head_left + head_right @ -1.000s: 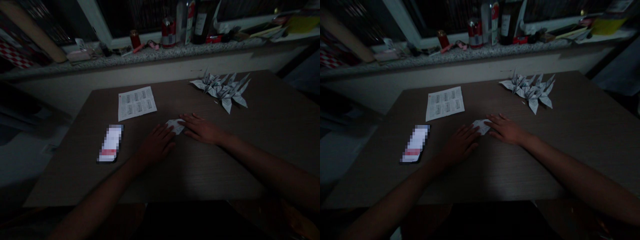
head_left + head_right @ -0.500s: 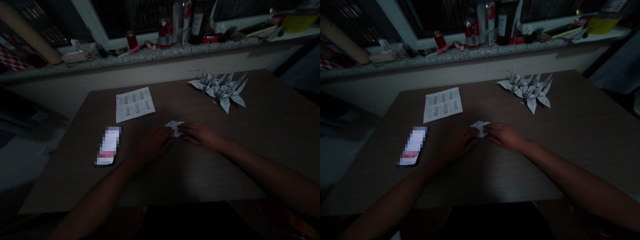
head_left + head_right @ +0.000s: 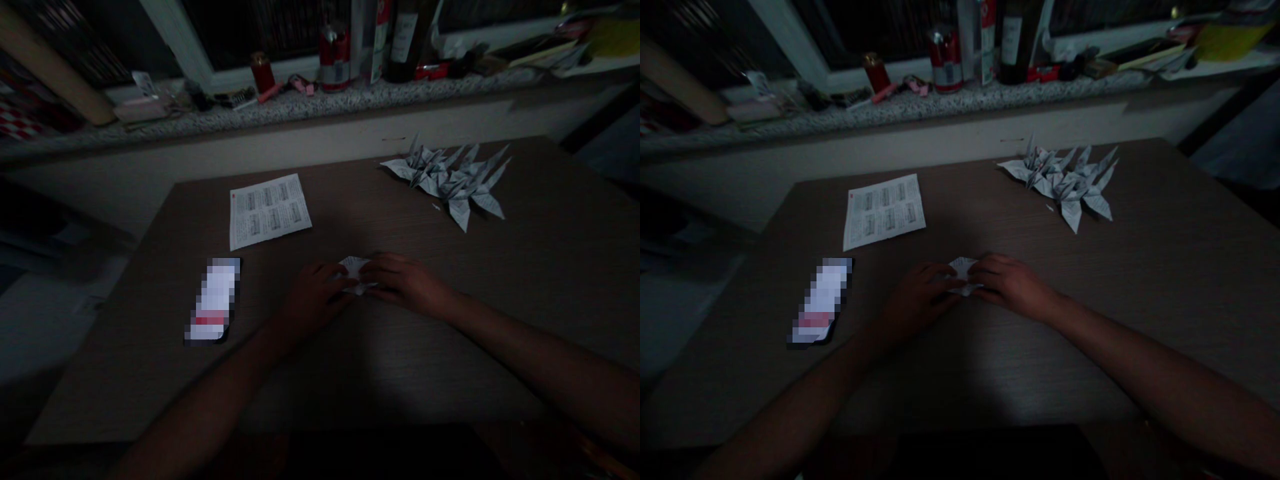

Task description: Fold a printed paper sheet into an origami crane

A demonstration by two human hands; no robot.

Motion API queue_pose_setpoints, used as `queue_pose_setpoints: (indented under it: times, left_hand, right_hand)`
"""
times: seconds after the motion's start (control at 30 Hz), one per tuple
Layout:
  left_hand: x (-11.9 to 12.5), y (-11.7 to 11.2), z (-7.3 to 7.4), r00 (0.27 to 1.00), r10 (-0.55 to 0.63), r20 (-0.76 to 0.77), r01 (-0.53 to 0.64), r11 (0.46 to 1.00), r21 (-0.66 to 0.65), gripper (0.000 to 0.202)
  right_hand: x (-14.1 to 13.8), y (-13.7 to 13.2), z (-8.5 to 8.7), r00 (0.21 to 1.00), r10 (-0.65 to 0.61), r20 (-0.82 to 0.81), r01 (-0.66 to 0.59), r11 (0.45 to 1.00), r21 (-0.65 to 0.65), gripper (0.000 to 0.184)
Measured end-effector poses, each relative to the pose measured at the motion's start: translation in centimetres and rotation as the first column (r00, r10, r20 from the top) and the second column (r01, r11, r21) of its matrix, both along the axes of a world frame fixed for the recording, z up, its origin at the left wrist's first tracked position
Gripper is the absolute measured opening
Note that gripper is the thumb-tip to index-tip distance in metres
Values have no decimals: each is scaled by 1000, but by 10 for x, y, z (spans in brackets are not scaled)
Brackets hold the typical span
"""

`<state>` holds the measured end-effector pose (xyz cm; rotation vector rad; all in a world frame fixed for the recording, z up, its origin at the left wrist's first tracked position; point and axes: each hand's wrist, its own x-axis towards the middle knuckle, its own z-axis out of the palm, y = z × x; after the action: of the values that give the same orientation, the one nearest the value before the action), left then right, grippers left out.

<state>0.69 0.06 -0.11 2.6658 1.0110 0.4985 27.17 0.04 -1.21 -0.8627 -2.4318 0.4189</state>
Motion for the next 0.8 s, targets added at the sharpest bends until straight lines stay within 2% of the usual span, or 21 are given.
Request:
queue_pose_setpoints:
  times: [0.3, 0.63, 0.8]
  left_hand:
    - [7, -3, -1, 996, 73, 50, -72, 997, -31, 22]
    - [8, -3, -1, 990, 91, 104, -85, 995, -58, 21]
    - [9, -3, -3, 990, 99, 102, -95, 994, -47, 15]
  right_hand:
    - [0, -1, 3, 1000, -4, -19, 3, 1000, -23, 24]
    - [-3, -2, 5, 998, -11, -61, 10, 1000, -17, 19]
    - [-1, -2, 0, 999, 13, -37, -13, 1000, 2, 18]
